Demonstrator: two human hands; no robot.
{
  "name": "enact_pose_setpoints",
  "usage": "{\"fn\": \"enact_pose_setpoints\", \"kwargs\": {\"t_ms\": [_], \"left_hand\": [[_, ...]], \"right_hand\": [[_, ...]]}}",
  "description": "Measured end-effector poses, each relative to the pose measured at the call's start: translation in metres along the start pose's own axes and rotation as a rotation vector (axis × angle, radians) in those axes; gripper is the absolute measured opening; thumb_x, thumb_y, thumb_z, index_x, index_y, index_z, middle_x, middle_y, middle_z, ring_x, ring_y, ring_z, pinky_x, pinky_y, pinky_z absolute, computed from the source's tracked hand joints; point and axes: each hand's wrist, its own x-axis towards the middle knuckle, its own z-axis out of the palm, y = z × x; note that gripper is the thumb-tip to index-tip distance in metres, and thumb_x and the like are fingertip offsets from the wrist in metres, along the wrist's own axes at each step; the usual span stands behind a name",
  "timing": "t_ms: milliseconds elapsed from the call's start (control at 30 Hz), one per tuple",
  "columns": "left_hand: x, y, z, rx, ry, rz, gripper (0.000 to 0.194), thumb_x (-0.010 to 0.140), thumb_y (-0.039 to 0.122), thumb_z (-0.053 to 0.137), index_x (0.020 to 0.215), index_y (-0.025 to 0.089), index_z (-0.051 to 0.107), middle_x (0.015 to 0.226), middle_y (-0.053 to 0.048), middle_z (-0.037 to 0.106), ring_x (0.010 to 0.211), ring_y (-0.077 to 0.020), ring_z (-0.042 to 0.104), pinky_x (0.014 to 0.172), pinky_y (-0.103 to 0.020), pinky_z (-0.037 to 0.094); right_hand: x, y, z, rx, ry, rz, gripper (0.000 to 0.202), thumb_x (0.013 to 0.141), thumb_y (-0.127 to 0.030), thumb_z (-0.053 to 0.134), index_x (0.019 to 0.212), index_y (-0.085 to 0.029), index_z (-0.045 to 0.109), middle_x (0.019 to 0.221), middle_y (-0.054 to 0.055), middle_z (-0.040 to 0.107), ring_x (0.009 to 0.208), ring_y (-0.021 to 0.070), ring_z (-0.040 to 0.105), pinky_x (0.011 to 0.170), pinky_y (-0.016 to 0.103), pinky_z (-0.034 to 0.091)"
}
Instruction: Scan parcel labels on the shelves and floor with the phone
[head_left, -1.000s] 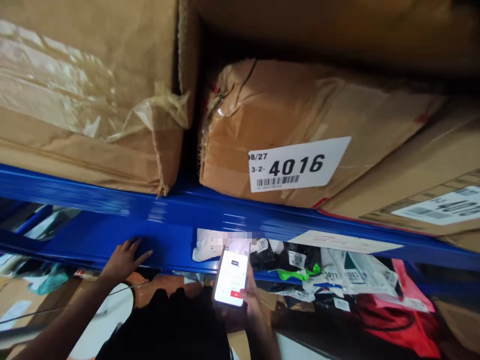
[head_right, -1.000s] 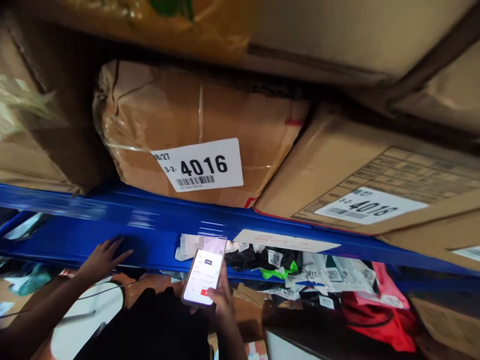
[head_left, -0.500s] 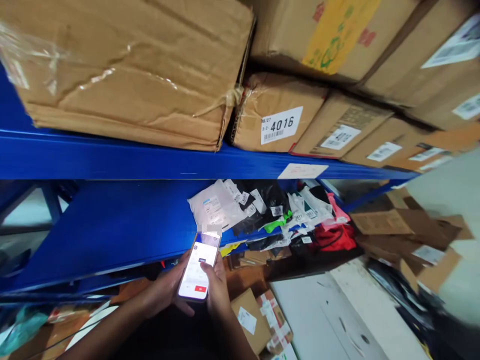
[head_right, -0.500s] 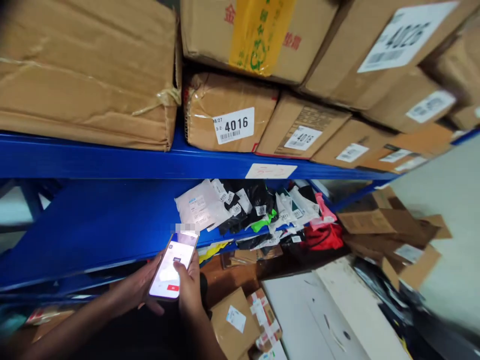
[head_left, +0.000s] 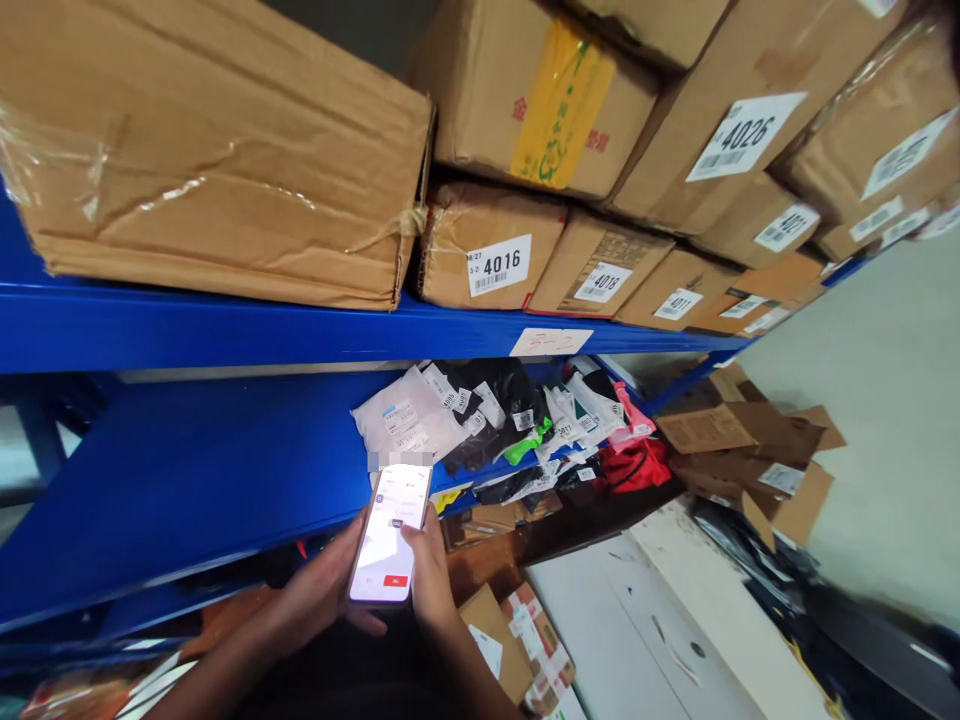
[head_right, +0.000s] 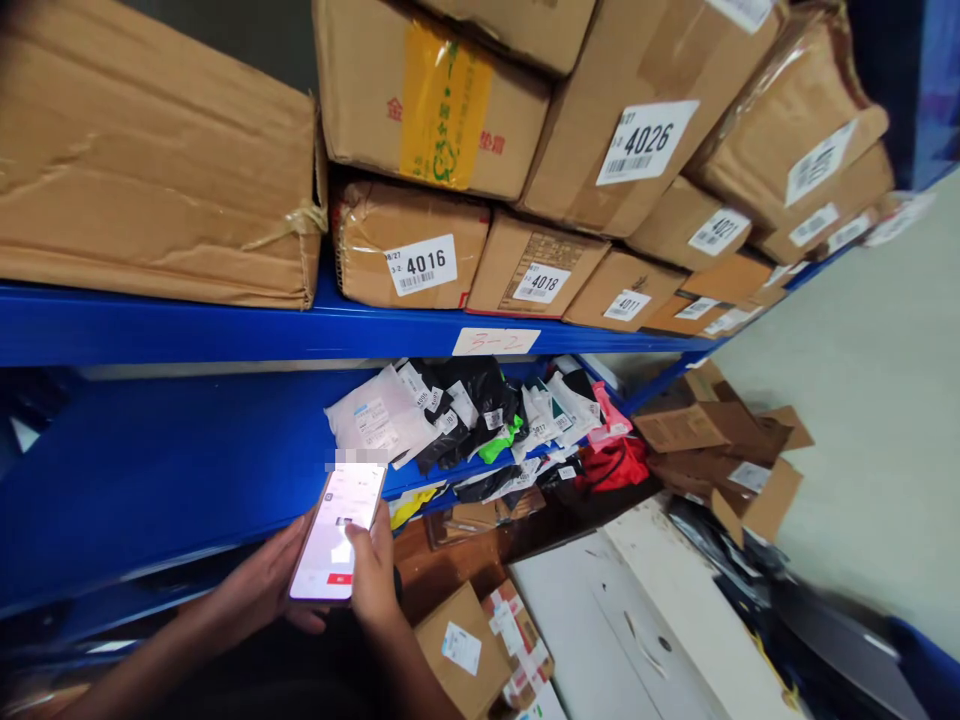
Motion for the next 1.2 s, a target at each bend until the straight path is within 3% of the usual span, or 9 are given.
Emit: {"fn": "enact_pose_setpoints", "kwargs": {"t_ms": [100,200,333,433,567,667,900,1033,1200], "left_hand": [[0.001,0.003,0.004,-0.026,-0.004,0.022,0.097,0.086,0.055,0.056,0.153,0.034,-0.010,0.133,-0.013,0.057,0.096,-0.0292,0.063,0.063,-0.036,0.057],[0.003,0.004,0.004,-0.033,-0.028,0.026,0.104,0.081,0.060,0.060,0.150,0.040,-0.015,0.156,-0.009,0.034,0.117,-0.0363,0.055,0.062,-0.037,0.058],[0.005,0.000,0.000,-0.045,-0.019,0.009,0.114,0.073,0.065,0.064,0.149,0.041,-0.018,0.164,-0.006,0.010,0.128,-0.0425,0.044,0.062,-0.038,0.058],[0.004,-0.001,-0.003,-0.090,0.009,0.005,0.112,0.073,0.068,0.061,0.152,0.039,-0.012,0.162,-0.009,0.017,0.127,-0.0414,0.046,0.062,-0.038,0.058],[-0.001,0.004,-0.001,-0.136,0.021,0.001,0.108,0.074,0.065,0.060,0.153,0.037,-0.008,0.144,-0.013,0.048,0.111,-0.0366,0.058,0.055,-0.034,0.055],[-0.004,0.008,0.001,-0.157,0.011,-0.021,0.113,0.070,0.053,0.064,0.152,0.038,-0.012,0.125,-0.008,0.063,0.093,-0.0299,0.064,0.053,-0.033,0.054],[-0.006,0.011,0.006,-0.106,0.105,-0.030,0.120,0.066,0.044,0.068,0.150,0.036,-0.017,0.119,-0.010,0.064,0.088,-0.0292,0.064,0.049,-0.033,0.055],[-0.006,0.012,0.004,-0.176,0.004,-0.037,0.117,0.063,0.044,0.063,0.150,0.035,-0.014,0.111,-0.007,0.068,0.089,-0.0325,0.066,0.050,-0.034,0.055],[-0.007,0.016,0.002,-0.204,-0.032,-0.030,0.106,0.060,0.037,0.058,0.152,0.040,0.004,0.119,-0.003,0.067,0.095,-0.0336,0.065,0.055,-0.036,0.056]], "right_hand": [[0.005,-0.002,-0.001,-0.045,-0.017,-0.023,0.040,0.068,-0.035,0.069,0.104,-0.022,0.061,0.098,0.002,0.074,0.093,0.0240,0.067,0.083,0.035,0.052],[0.009,0.001,0.003,-0.089,0.000,-0.040,0.043,0.066,-0.035,0.077,0.104,-0.021,0.060,0.101,0.004,0.073,0.096,0.0256,0.067,0.086,0.036,0.051],[0.011,0.003,0.005,-0.073,-0.013,-0.018,0.041,0.069,-0.037,0.072,0.105,-0.022,0.059,0.105,0.005,0.073,0.102,0.0272,0.066,0.091,0.038,0.049],[0.011,0.003,0.001,-0.018,-0.075,0.025,0.041,0.068,-0.035,0.062,0.107,-0.022,0.060,0.105,0.004,0.074,0.102,0.0278,0.066,0.091,0.039,0.050],[0.011,0.000,-0.005,0.046,-0.172,0.067,0.048,0.061,-0.028,0.055,0.108,-0.022,0.063,0.103,0.002,0.075,0.100,0.0265,0.067,0.090,0.038,0.051],[0.009,-0.005,-0.006,0.064,-0.217,0.086,0.051,0.060,-0.024,0.056,0.110,-0.023,0.064,0.105,0.001,0.075,0.097,0.0258,0.068,0.085,0.036,0.052],[0.005,-0.005,-0.011,0.077,-0.296,0.116,0.059,0.057,-0.018,0.054,0.116,-0.025,0.059,0.108,0.000,0.075,0.096,0.0252,0.068,0.078,0.035,0.053],[0.007,0.002,-0.018,0.064,-0.275,0.099,0.061,0.058,-0.017,0.059,0.119,-0.024,0.057,0.118,0.001,0.072,0.104,0.0244,0.065,0.089,0.036,0.049],[0.007,-0.007,-0.010,0.070,-0.226,0.123,0.054,0.055,-0.021,0.056,0.108,-0.024,0.063,0.091,-0.001,0.076,0.077,0.0221,0.066,0.063,0.030,0.049]]}}
